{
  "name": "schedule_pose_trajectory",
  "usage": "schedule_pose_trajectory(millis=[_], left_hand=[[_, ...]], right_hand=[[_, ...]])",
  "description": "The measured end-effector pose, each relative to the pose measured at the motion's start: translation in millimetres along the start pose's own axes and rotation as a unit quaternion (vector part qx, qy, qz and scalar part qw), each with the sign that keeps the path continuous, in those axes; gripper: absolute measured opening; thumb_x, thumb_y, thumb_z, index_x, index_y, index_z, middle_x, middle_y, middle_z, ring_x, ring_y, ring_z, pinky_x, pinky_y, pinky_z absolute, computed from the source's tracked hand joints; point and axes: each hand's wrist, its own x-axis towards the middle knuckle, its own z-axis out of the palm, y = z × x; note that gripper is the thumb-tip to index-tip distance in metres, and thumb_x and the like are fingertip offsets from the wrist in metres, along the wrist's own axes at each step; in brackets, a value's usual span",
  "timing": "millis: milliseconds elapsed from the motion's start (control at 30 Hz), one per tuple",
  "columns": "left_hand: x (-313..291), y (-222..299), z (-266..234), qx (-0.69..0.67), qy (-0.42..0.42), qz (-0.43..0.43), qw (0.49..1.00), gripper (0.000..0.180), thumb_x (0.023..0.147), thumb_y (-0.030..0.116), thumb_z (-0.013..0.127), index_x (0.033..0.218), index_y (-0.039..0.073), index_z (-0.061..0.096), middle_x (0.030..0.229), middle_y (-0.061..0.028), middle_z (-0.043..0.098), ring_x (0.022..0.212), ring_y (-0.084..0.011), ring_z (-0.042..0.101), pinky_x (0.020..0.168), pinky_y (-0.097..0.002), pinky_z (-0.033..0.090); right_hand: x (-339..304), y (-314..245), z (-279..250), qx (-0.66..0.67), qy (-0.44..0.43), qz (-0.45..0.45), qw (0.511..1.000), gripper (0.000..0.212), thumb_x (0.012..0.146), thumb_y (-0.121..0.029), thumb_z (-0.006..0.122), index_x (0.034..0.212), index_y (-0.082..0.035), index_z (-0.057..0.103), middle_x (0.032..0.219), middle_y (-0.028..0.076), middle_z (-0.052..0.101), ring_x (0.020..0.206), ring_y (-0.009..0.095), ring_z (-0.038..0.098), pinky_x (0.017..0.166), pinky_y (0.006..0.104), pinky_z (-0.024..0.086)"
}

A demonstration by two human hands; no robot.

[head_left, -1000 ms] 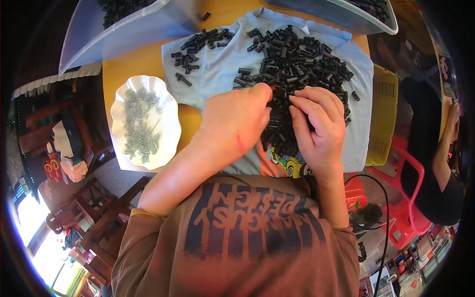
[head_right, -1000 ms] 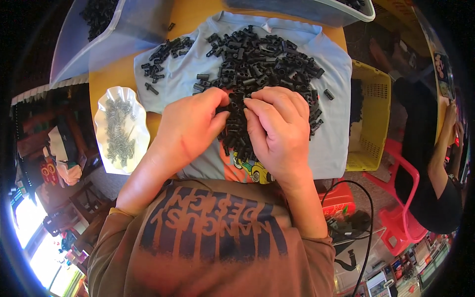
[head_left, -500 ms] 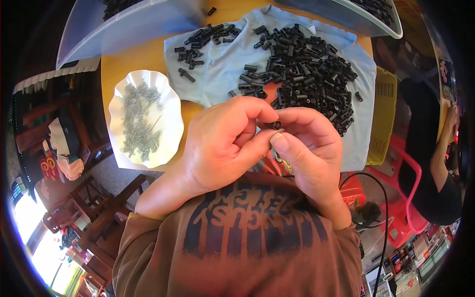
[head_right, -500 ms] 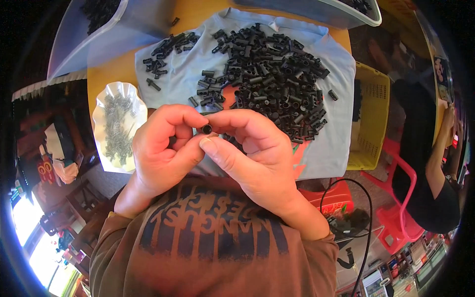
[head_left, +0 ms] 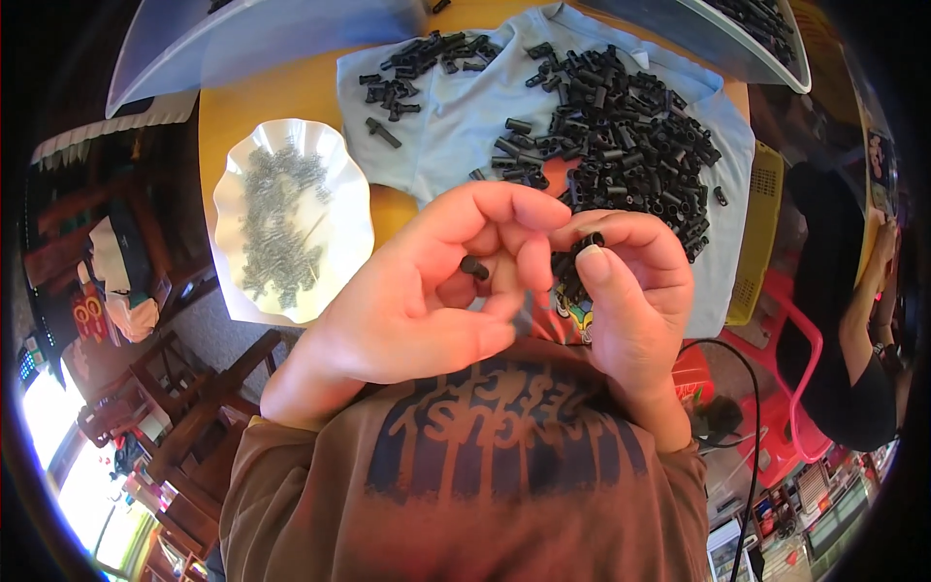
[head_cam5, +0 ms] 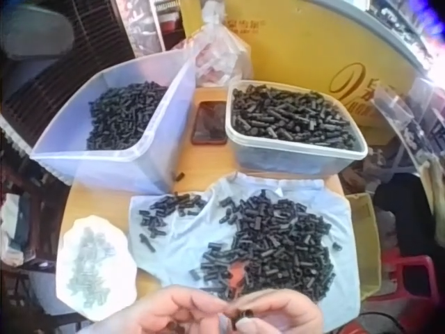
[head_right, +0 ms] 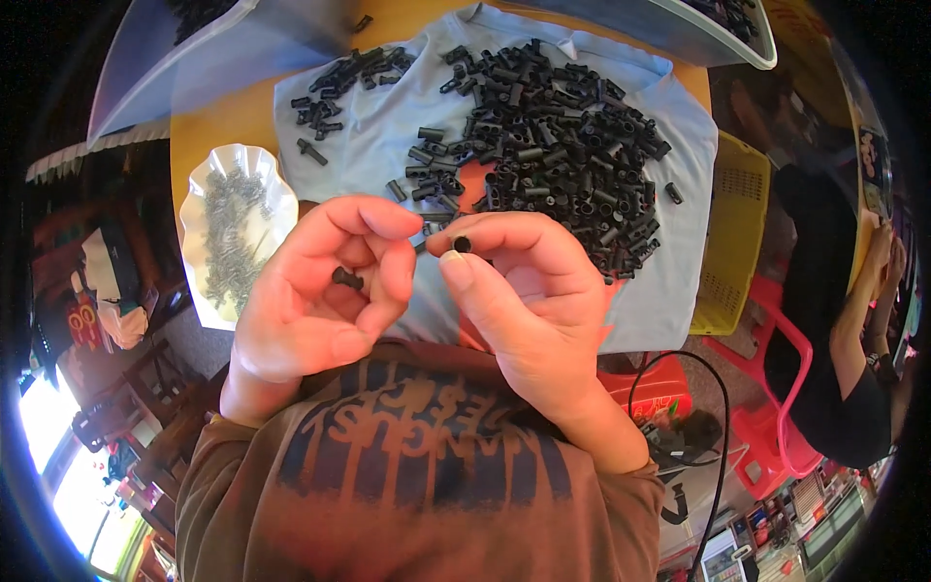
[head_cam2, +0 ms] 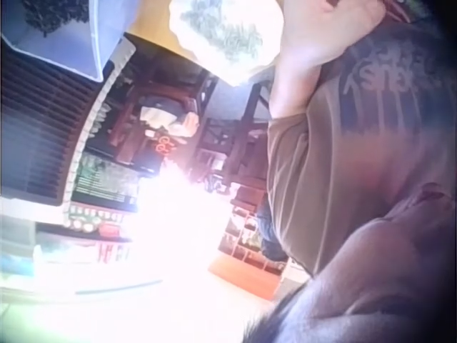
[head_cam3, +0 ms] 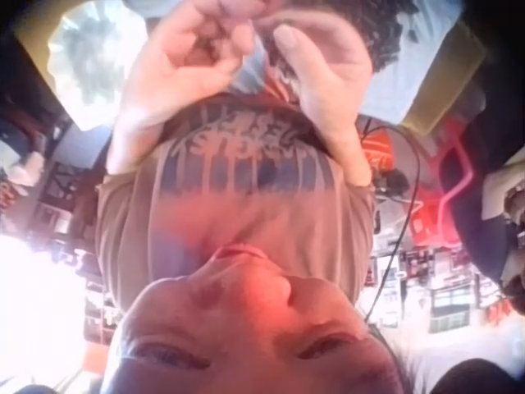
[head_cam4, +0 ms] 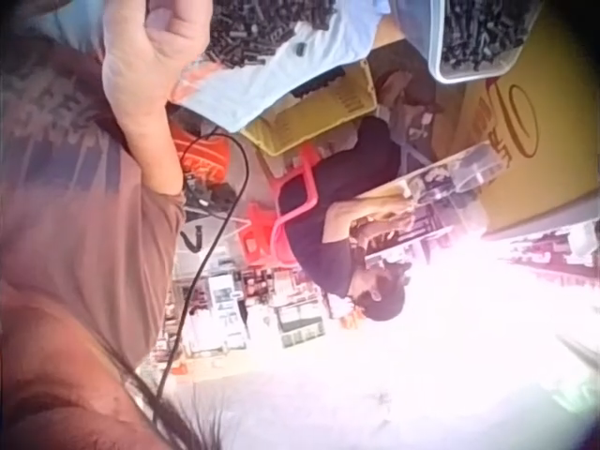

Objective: The person assembles plastic nozzle components by inserting small springs from a plate into the plastic pieces by hand and placing the assembled components onto a cloth.

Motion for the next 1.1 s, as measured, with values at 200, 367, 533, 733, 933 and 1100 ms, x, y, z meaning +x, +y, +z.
schedule_pose_trajectory(millis=[200, 367, 533, 733, 933, 1100], left_hand=[[-4, -3, -7, -0.163, -0.009, 0.013, 0.986, 0.069, 0.071, 0.022, 0.062, 0.129, -0.005, 0.037, 0.103, -0.0163, 0.053, 0.07, -0.0206, 0.055, 0.066, -0.0319, 0.044], [-7, -4, -12, -0.153, -0.018, 0.049, 0.987, 0.054, 0.077, 0.023, 0.055, 0.122, -0.005, 0.043, 0.094, -0.0144, 0.053, 0.067, -0.021, 0.053, 0.065, -0.0339, 0.043], [-26, 2, -33, -0.033, 0.069, 0.085, 0.993, 0.017, 0.087, 0.006, 0.048, 0.096, -0.003, 0.058, 0.077, -0.001, 0.052, 0.068, -0.0065, 0.044, 0.061, -0.019, 0.034], [-56, 12, -72, 0.43, 0.406, 0.154, 0.792, 0.007, 0.088, 0.005, 0.057, 0.089, 0.0, 0.061, 0.075, 0.002, 0.055, 0.064, -0.0041, 0.045, 0.056, -0.0194, 0.037], [-67, 0, -105, 0.647, 0.387, 0.113, 0.647, 0.01, 0.081, 0.007, 0.061, 0.09, 0.002, 0.061, 0.085, -0.0137, 0.061, 0.077, -0.0313, 0.059, 0.066, -0.0347, 0.047], [-58, -5, -109, 0.681, 0.346, 0.162, 0.624, 0.011, 0.08, 0.009, 0.062, 0.089, 0.005, 0.06, 0.081, -0.0106, 0.061, 0.073, -0.0313, 0.058, 0.063, -0.0381, 0.046]], right_hand=[[-1, -3, -3, 0.0, 0.012, 0.032, 0.999, 0.015, 0.084, 0.007, 0.057, 0.098, 0.001, 0.056, 0.1, 0.012, 0.063, 0.077, 0.008, 0.056, 0.064, 0.0195, 0.045], [0, 1, -2, -0.053, 0.024, 0.0, 0.998, 0.017, 0.083, 0.009, 0.058, 0.098, 0.002, 0.056, 0.1, 0.012, 0.061, 0.086, 0.013, 0.057, 0.074, 0.0237, 0.046], [-2, 3, -4, -0.072, 0.004, -0.011, 0.997, 0.021, 0.08, 0.011, 0.058, 0.099, 0.003, 0.055, 0.101, 0.011, 0.058, 0.091, 0.016, 0.057, 0.08, 0.0274, 0.045], [-1, 8, -1, -0.123, -0.032, -0.011, 0.992, 0.024, 0.079, 0.012, 0.057, 0.101, 0.003, 0.055, 0.101, 0.013, 0.057, 0.093, 0.018, 0.056, 0.083, 0.03, 0.044], [2, 19, 13, -0.151, -0.071, 0.008, 0.986, 0.024, 0.078, 0.01, 0.059, 0.102, 0.003, 0.055, 0.1, 0.014, 0.057, 0.091, 0.019, 0.055, 0.082, 0.0297, 0.044], [3, 24, 22, -0.164, -0.089, 0.031, 0.982, 0.025, 0.079, 0.009, 0.06, 0.102, 0.003, 0.056, 0.1, 0.013, 0.058, 0.091, 0.018, 0.055, 0.081, 0.029, 0.044]])
